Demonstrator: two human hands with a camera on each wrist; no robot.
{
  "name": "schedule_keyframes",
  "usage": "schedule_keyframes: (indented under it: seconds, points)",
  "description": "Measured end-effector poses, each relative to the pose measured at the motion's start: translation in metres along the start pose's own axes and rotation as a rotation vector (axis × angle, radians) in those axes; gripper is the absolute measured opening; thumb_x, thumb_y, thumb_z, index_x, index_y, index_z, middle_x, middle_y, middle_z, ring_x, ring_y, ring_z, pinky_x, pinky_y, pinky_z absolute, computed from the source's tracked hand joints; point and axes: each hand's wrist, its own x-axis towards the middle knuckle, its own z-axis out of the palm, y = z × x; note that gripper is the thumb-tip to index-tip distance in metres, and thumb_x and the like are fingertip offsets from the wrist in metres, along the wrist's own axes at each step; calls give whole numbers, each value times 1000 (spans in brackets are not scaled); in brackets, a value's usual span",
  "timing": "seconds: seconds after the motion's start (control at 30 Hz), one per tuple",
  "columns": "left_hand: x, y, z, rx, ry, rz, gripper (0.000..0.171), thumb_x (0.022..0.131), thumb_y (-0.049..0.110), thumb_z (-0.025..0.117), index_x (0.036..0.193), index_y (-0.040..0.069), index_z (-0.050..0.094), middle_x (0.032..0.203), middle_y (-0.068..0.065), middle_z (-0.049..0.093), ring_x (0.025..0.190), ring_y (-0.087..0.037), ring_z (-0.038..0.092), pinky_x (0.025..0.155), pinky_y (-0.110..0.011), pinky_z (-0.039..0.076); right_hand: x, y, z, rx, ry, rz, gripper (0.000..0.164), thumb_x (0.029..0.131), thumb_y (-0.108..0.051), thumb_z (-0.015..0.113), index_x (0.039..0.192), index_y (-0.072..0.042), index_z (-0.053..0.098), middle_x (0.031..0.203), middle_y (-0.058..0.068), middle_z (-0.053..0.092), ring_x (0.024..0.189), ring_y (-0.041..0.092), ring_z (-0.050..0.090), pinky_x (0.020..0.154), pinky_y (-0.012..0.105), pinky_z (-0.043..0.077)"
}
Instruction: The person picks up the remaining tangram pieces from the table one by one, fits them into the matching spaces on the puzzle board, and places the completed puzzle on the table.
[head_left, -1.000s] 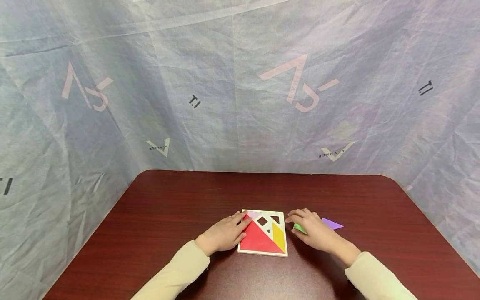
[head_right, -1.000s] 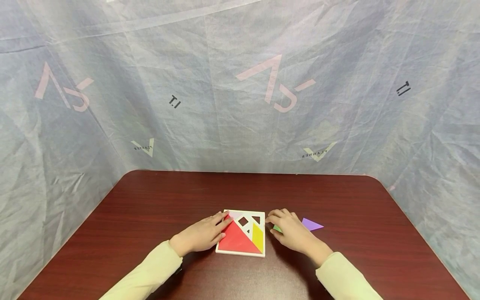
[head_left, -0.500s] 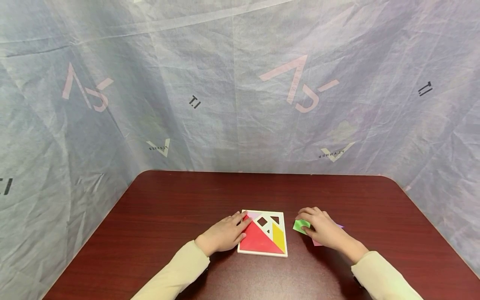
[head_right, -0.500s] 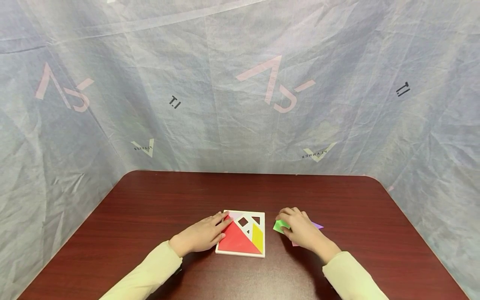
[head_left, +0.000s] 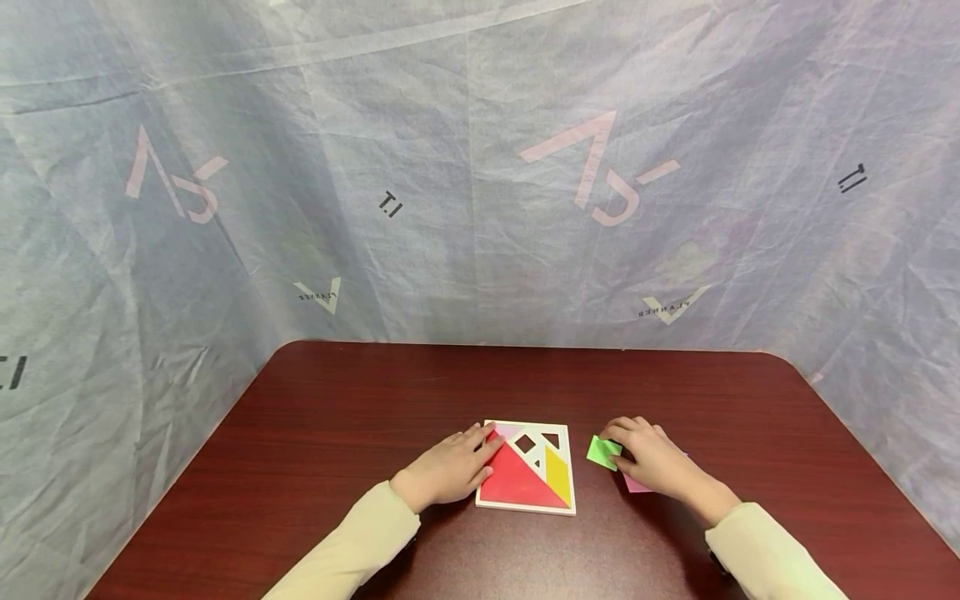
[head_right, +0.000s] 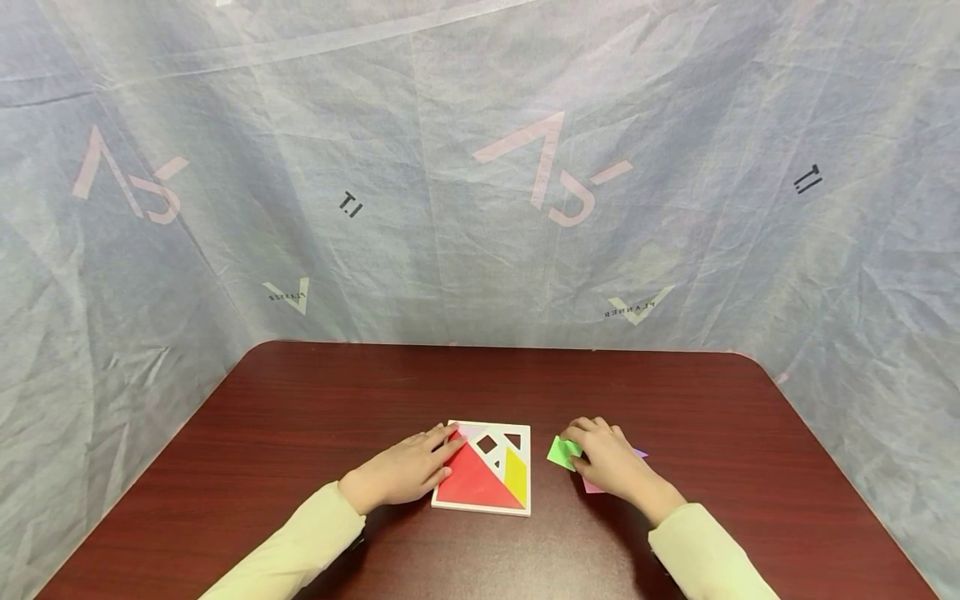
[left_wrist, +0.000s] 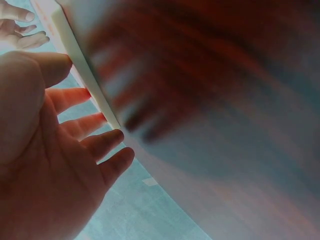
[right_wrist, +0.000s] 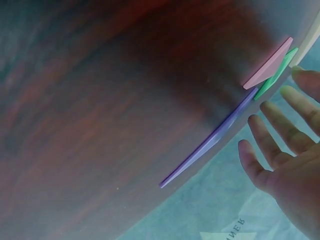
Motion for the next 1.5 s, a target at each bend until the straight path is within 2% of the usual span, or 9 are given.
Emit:
schedule_keyframes:
  seconds: [0.23, 0.4, 0.67, 1.33, 1.5]
  points:
    - [0, 0, 3, 16, 4, 0, 46, 95, 29, 45, 138, 12, 41, 142, -13, 40, 130, -29, 40, 104, -40, 38, -1, -1, -2, -5, -47, 19, 31, 75, -16, 73, 103, -8, 64, 106, 8, 61, 95, 28, 56, 71, 42, 43]
    - [1, -1, 4, 19, -9, -10, 46, 95, 29, 43, 138, 13, 40, 144, -12, 37, 131, -28, 39, 105, -40, 37, -2, -1, 1, -22, -45, 14, 34, 74, -20, 74, 103, -7, 64, 108, 9, 61, 95, 28, 56, 71, 42, 44]
    - [1, 0, 4, 15, -10, -9, 46, 95, 29, 43, 138, 12, 40, 144, -13, 37, 131, -29, 38, 105, -40, 36, -2, -1, 5, -39, -36, 12, 34, 70, -16, 76, 101, -8, 65, 103, 5, 62, 92, 24, 56, 68, 36, 43]
    - [0, 1, -1, -2, -15, -7, 46, 95, 27, 44, 138, 11, 41, 143, -14, 37, 131, -30, 39, 104, -41, 37, 0, -2, 5, 5, -50, 17, 33, 71, -5, 74, 103, -9, 65, 104, 6, 62, 95, 27, 57, 75, 47, 47]
    - [0, 1, 0, 1, -15, -7, 46, 95, 28, 44, 138, 11, 41, 143, -14, 37, 131, -29, 39, 104, -40, 37, 0, -1, 4, 18, -62, 19, 35, 70, -4, 74, 103, -10, 64, 103, 5, 62, 95, 26, 56, 76, 47, 46]
